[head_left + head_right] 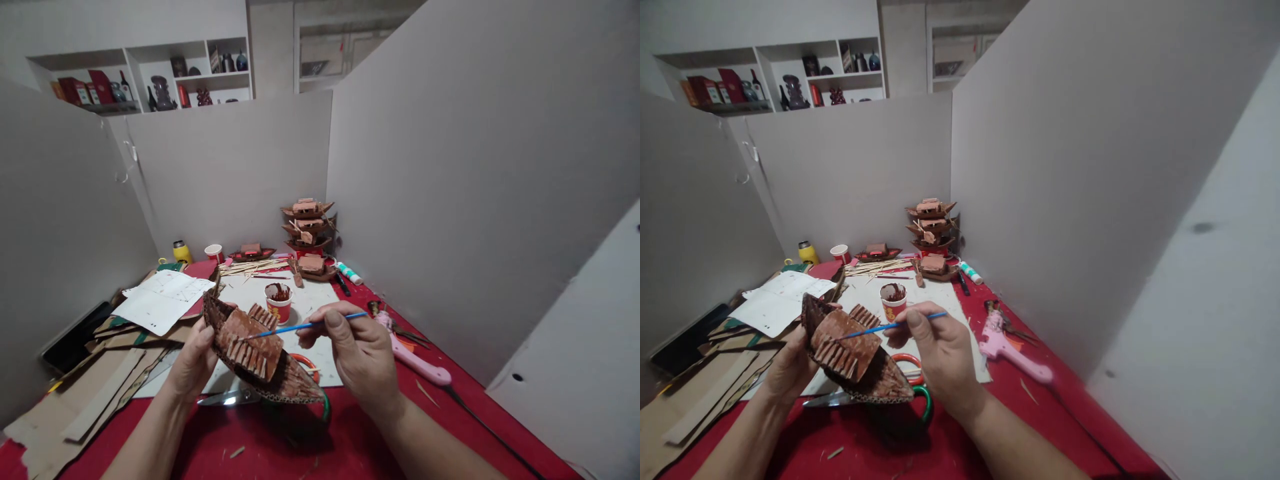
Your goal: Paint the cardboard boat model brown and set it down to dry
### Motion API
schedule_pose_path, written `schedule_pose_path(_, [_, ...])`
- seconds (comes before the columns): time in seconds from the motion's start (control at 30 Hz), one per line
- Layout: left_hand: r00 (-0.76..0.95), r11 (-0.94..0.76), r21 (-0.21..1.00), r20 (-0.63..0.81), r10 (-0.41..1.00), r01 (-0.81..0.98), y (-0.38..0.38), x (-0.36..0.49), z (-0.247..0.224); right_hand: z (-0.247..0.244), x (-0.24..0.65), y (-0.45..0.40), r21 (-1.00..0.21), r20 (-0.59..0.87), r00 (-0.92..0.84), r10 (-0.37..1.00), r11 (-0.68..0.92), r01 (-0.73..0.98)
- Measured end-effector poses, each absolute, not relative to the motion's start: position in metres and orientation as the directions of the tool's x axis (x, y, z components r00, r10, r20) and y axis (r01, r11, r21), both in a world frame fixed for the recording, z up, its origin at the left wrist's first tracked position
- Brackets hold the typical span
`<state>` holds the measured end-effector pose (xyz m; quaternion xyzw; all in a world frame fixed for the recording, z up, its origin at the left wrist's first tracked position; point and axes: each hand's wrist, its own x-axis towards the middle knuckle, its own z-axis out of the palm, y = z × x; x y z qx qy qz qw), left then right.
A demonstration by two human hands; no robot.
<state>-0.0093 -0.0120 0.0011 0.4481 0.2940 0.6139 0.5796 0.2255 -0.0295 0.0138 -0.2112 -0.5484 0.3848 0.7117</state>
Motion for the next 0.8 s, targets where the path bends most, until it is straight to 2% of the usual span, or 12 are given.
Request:
schedule_pose_path(0.13, [0.066, -0.154, 0.873, 0.208, 0.976, -0.462, -0.0123, -0.0085, 0.0023, 0.0148, 0.2259, -0.0263, -0.722, 0.573, 0.182, 0.799, 0.597, -0.350])
schedule_pose_path(0.33, [0.062, -0.139, 0.875, 0.189, 0.980, -0.463, -0.0118, -0.0091, 0.0015, 0.0112, 0.2262, -0.0255, -0.751, 0.553, 0.070, 0.830, 0.533, -0.391])
schedule_pose_path(0.5, [0.062, -0.139, 0.871, 0.189, 0.980, -0.471, -0.0119, -0.0092, 0.0015, 0.0155, 0.2275, -0.0244, -0.723, 0.562, 0.197, 0.803, 0.593, -0.353])
schedule_pose_path(0.7, [0.041, -0.144, 0.870, 0.185, 0.982, -0.472, -0.0128, -0.0073, 0.0033, 0.0138, 0.2269, -0.0252, -0.738, 0.557, 0.050, 0.829, 0.522, -0.427])
schedule_pose_path(0.8, [0.049, -0.160, 0.878, 0.203, 0.978, -0.450, -0.0134, -0.0070, 0.0039, 0.0133, 0.2270, -0.0250, -0.741, 0.561, 0.098, 0.822, 0.551, -0.383])
